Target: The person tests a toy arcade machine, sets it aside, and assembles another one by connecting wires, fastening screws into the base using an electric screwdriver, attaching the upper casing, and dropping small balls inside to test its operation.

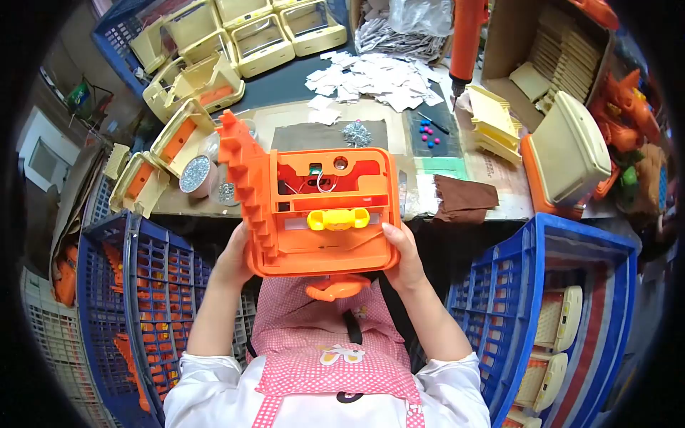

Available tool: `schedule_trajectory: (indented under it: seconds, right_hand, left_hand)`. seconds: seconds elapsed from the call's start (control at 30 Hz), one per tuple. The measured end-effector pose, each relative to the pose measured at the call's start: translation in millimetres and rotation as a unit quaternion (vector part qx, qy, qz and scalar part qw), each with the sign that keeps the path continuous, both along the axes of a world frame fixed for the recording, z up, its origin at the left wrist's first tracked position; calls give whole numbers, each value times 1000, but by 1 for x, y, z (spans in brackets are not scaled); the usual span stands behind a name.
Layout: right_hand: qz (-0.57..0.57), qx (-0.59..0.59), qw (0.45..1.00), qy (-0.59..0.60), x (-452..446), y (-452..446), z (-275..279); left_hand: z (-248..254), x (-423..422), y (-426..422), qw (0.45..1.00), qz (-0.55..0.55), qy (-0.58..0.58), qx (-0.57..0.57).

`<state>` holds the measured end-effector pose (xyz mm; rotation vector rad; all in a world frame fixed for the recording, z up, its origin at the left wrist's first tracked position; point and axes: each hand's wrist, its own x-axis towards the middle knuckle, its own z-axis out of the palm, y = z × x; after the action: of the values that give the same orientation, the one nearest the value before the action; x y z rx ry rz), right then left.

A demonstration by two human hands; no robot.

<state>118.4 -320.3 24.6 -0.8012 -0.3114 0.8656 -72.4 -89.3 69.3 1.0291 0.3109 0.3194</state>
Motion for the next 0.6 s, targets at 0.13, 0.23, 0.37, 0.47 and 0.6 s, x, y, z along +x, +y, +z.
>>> schedule_trajectory:
  seconds: [0.13, 0.23, 0.37, 0.47, 0.6]
  right_hand:
    - [32, 38, 997, 52, 8, 13, -7]
    - [92, 42, 994, 48, -13, 21, 17]
    - [83, -33, 995, 37, -37, 29, 27]
    - [-228, -244, 671, -662, -50, 45, 32]
    - [-224, -234, 646, -691, -59, 48, 31]
  left_hand:
    - [6, 16, -16, 988, 115, -34, -102]
    - [11, 25, -17, 972, 176, -50, -144]
    - [2, 25, -7, 976, 192, -24, -98]
    - [1, 28, -10, 982, 186, -6, -31]
    - [-4, 24, 4, 981, 173, -42, -72]
